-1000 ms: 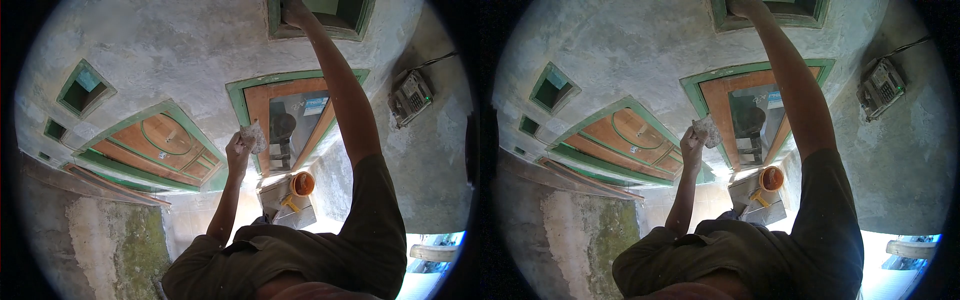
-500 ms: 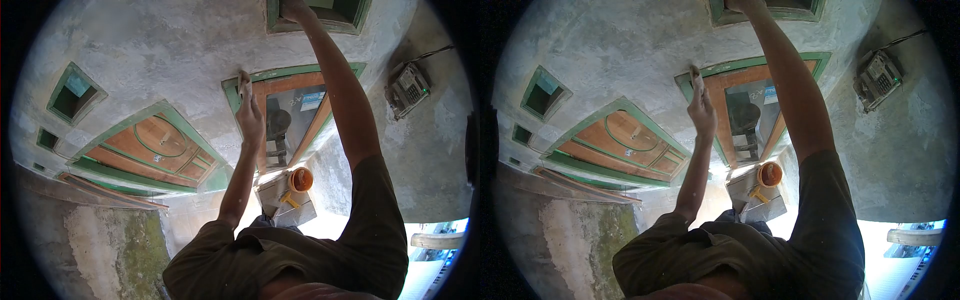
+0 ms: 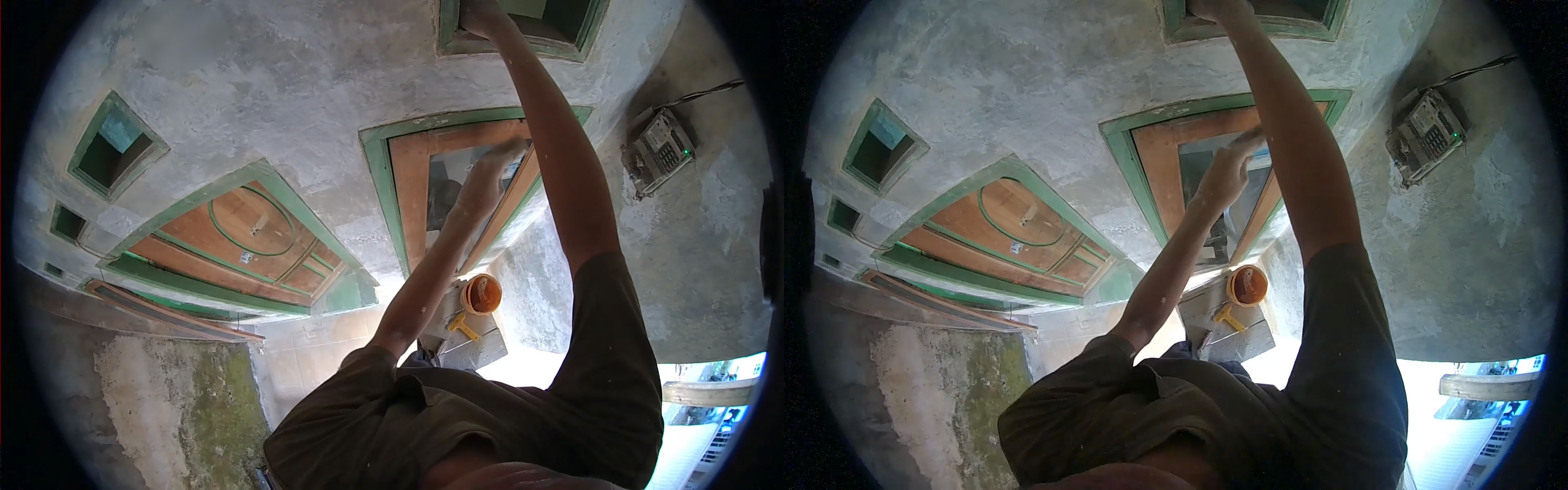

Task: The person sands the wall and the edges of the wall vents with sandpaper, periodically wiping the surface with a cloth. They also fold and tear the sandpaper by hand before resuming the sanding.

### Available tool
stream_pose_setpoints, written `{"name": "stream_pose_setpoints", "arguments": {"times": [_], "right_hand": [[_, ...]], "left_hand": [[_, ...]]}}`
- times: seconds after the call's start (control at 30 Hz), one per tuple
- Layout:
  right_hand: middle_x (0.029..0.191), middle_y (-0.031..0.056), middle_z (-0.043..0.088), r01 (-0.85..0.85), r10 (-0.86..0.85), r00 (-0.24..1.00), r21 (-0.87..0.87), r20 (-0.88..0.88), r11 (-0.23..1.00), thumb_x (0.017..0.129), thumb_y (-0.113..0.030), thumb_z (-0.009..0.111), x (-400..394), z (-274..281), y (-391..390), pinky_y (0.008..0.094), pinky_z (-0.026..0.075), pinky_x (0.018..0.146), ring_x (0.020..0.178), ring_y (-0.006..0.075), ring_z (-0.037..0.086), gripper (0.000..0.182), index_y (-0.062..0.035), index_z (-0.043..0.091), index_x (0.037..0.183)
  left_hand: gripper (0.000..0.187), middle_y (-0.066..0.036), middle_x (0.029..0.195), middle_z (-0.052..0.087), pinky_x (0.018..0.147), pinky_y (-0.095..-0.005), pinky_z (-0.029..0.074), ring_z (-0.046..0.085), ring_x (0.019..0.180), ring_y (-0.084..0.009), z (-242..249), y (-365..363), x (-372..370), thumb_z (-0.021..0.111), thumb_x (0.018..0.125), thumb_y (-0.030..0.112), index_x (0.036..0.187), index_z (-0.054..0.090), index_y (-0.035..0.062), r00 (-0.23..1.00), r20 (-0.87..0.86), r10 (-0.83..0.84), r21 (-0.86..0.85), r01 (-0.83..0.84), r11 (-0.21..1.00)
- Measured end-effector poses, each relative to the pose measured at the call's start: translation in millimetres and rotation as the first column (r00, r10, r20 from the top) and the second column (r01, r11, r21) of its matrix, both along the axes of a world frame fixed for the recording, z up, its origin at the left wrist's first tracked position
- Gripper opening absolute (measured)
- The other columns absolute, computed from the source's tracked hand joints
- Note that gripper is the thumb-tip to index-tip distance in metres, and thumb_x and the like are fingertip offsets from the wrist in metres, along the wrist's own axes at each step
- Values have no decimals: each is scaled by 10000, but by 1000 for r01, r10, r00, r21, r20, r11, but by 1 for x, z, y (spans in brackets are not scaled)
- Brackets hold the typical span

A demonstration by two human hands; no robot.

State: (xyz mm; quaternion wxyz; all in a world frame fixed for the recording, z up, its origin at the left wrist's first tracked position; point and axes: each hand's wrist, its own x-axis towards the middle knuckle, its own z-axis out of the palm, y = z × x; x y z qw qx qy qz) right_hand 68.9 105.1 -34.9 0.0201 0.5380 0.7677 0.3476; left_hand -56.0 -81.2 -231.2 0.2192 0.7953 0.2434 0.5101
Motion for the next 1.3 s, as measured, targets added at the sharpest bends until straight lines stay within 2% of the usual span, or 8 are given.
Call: {"name": "stream_pose_setpoints", "arguments": {"times": [0.17,0.23,0.63,0.7,0.77,0.83,1.13,1.3], "right_hand": [[731,113,631,-70,123,980,305,-158,950,713,-202,584,13,-18,22,419,468,670,806,285,596,156,-67,651,673],[727,113,631,-93,156,971,317,-181,944,708,-197,578,8,-15,15,419,469,661,799,284,597,151,-69,646,664],[804,175,630,-62,236,884,398,-404,915,772,-127,512,-7,-6,-5,441,471,675,812,344,594,151,-28,626,773],[904,207,635,13,282,427,318,-859,948,831,-153,491,-22,13,-54,465,463,760,896,373,592,213,8,625,867],[970,242,621,71,577,205,600,-790,797,868,-267,506,-41,16,-107,464,445,828,970,382,575,328,36,622,923],[991,168,643,115,656,280,703,-701,702,877,-250,516,-52,-12,-148,350,463,854,947,292,613,275,-48,650,1009],[1156,152,570,-496,-177,-539,141,-824,857,913,-252,547,-84,-188,-247,319,425,919,1048,191,545,467,67,457,1241],[1152,138,572,-376,-34,-688,315,-725,872,865,-67,594,-84,-195,-254,283,460,899,1043,168,553,404,72,479,1226]], "left_hand": [[370,-190,1015,643,823,-330,495,637,928,-295,-13,-6,-23,458,833,-50,1190,544,-3,974,126,-190,-88,202,975],[323,-194,1007,647,798,-304,498,643,912,-240,-17,-9,-46,490,854,-1,1171,547,-29,988,117,-105,-411,145,900],[373,-140,1086,604,852,-295,455,579,988,-166,20,2,-133,534,846,20,1200,496,-90,817,541,-201,-472,493,731],[403,-151,1104,595,863,-303,462,580,1006,-178,35,2,-134,524,857,19,1241,460,-85,774,588,-234,-448,553,703],[411,-151,1122,586,870,-306,463,576,1016,-178,44,1,-135,521,862,18,1253,446,-84,757,609,-239,-448,577,683],[419,-152,1139,577,877,-310,464,573,1025,-177,55,-1,-132,518,867,16,1265,432,-83,735,632,-246,-442,603,664],[381,-115,1137,562,901,-299,433,533,1050,-160,31,-8,-109,533,890,51,1251,452,-42,791,543,-283,-501,575,647],[280,-77,1063,546,842,-267,416,531,981,-133,2,-10,-101,508,906,50,1177,504,-22,882,409,-232,-536,439,721]]}}
